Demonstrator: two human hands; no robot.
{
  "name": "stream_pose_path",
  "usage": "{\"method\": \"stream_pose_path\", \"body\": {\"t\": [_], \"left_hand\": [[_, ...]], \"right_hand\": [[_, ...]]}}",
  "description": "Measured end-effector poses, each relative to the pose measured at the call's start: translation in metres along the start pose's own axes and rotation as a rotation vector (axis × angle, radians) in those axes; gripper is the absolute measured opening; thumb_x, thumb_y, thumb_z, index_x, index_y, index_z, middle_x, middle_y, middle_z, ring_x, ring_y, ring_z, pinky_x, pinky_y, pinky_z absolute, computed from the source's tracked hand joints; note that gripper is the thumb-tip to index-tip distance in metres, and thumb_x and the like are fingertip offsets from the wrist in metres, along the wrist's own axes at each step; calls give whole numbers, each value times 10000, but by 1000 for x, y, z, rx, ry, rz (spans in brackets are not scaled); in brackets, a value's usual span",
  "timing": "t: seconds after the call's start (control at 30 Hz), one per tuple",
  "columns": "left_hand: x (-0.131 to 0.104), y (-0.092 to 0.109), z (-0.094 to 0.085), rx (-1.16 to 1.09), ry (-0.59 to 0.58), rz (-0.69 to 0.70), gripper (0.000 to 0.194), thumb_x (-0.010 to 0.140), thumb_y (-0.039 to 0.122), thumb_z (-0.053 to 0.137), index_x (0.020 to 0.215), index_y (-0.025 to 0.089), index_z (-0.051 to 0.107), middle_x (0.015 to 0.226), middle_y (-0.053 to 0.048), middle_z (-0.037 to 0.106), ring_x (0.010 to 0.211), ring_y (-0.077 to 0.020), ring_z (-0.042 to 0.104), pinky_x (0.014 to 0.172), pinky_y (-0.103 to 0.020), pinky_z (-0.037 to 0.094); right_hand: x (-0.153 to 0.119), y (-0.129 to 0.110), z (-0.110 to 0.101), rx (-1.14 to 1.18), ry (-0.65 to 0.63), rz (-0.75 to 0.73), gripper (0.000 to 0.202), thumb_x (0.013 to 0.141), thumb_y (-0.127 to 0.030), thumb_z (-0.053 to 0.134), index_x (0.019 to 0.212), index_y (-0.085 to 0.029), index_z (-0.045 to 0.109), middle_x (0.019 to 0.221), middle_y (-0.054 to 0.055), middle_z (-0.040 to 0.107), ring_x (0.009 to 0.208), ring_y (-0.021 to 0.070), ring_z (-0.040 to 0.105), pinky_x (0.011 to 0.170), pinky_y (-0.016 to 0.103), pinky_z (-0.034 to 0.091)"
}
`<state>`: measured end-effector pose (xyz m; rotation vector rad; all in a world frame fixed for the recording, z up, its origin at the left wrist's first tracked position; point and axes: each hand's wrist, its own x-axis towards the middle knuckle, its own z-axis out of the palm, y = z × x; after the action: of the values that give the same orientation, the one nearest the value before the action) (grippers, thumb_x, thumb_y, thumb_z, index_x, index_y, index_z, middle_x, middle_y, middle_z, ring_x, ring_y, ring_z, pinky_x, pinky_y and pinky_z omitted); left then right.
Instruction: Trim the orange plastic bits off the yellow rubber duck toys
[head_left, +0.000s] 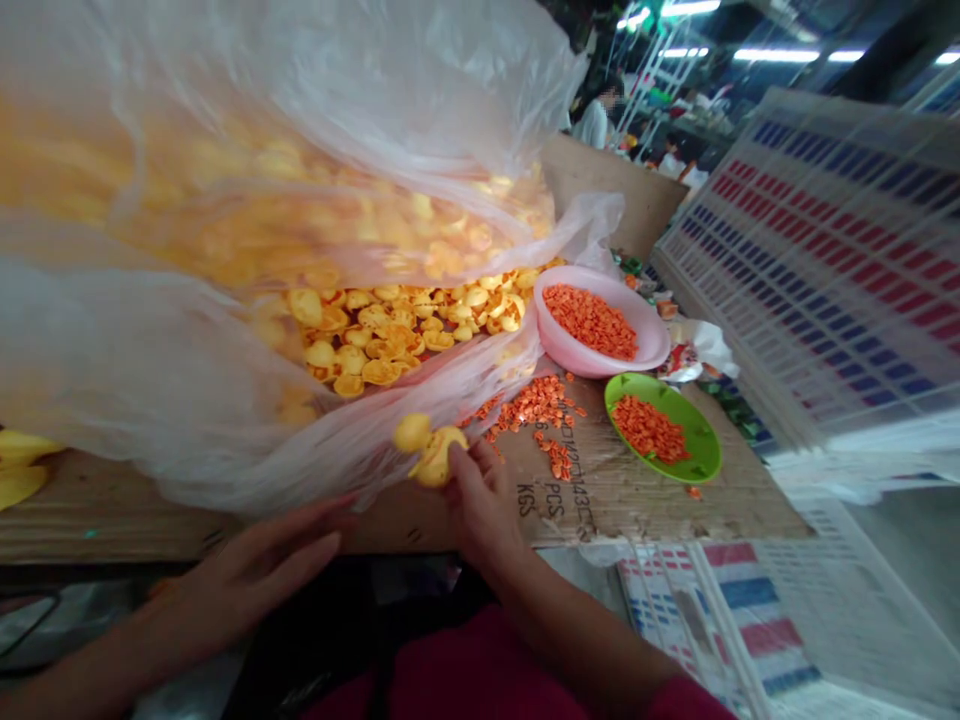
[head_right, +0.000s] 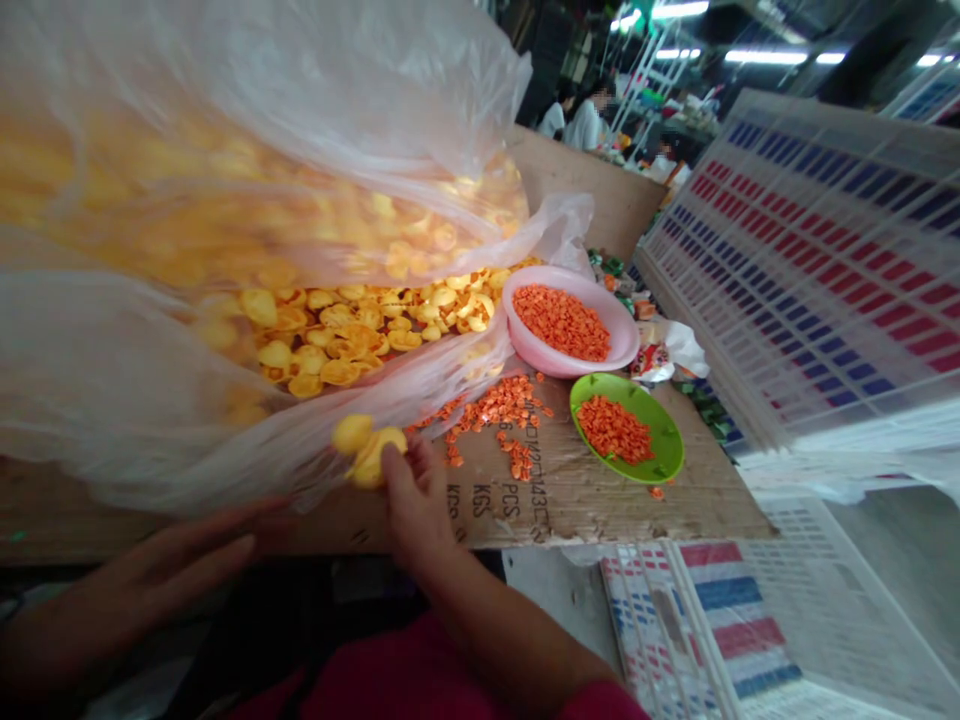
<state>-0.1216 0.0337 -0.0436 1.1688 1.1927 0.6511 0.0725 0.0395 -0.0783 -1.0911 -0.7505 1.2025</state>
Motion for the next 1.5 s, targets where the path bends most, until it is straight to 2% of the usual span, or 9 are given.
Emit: {"method": "stream_pose_path", "body": {"t": [0.1, 0.23, 0.37, 0.57, 0.77, 0.97, 1.13, 1.33, 1.5], "left_hand": [[36, 12, 39, -333, 4, -23, 413, 675, 414, 766, 1025, 208, 691, 1025, -67, 736, 952, -266, 675, 767, -321, 565], [61, 17, 80, -623, -5, -7, 224, 668, 248, 764, 842, 135, 679, 807, -64, 728, 704, -188, 676, 656, -271, 554], [70, 12, 87, -613, -43, -48, 243, 620, 187, 773, 814, 114, 646, 757, -85, 723, 628, -183, 657, 582, -270, 538], [66, 10, 79, -537, -86, -43, 229, 631, 184, 747, 799, 157, 595, 646, -41, 684, 586, -185, 645, 542, -253, 505], [69, 3, 80, -516, -149, -181, 236, 654, 133, 756, 853, 143, 629, 801, -94, 719, 674, -212, 685, 556, -275, 542], [77, 14, 82, -553, -101, -118, 182, 669, 113, 755, 789, 134, 620, 737, -78, 702, 627, -197, 659, 550, -280, 547], [72, 13, 80, -686, -167, -185, 100, 805, 242, 605, 788, 144, 606, 648, -69, 657, 568, -195, 640, 546, -312, 543], [74, 10, 88, -842, -263, -227, 187, 810, 254, 525, 801, 108, 642, 650, -104, 671, 584, -217, 652, 585, -349, 559], [72, 13, 87, -884, -300, -202, 192, 779, 224, 516, 768, 88, 651, 632, -111, 659, 558, -211, 642, 565, -335, 554]], "right_hand": [[-28, -7, -2, 171, -241, 245, 377, 817, -546, 606, 1002, -218, 615, 910, 32, 683, 737, 176, 642, 648, 310, 545], [8, -20, -60, -706, -165, 17, 282, 839, -428, 603, 815, -168, 709, 742, 23, 689, 659, 159, 614, 620, 260, 502], [69, -22, -111, -1231, 118, -190, 224, 867, -249, 558, 800, -138, 741, 773, 65, 704, 755, 183, 608, 759, 295, 472], [68, -13, -118, -1379, -6, -223, 117, 810, -270, 675, 825, -201, 769, 852, 64, 729, 868, 187, 617, 847, 300, 445], [72, -40, -135, -1381, 15, -157, 137, 820, -230, 635, 854, -217, 767, 825, 28, 753, 757, 169, 665, 707, 254, 470], [95, -40, -127, -1349, 136, -202, 43, 717, -220, 714, 722, -178, 723, 870, 93, 726, 940, 246, 639, 865, 369, 441], [69, -37, -128, -1116, 117, -198, 223, 785, -341, 627, 688, -143, 660, 653, 42, 652, 621, 153, 582, 626, 275, 462], [30, -39, -101, -278, -32, 69, 364, 670, -409, 740, 942, -169, 717, 640, -9, 645, 495, 101, 515, 502, 233, 424], [10, -46, -70, -587, -305, -88, 202, 782, -298, 665, 952, -233, 754, 885, 24, 748, 767, 175, 661, 739, 321, 529]]}}
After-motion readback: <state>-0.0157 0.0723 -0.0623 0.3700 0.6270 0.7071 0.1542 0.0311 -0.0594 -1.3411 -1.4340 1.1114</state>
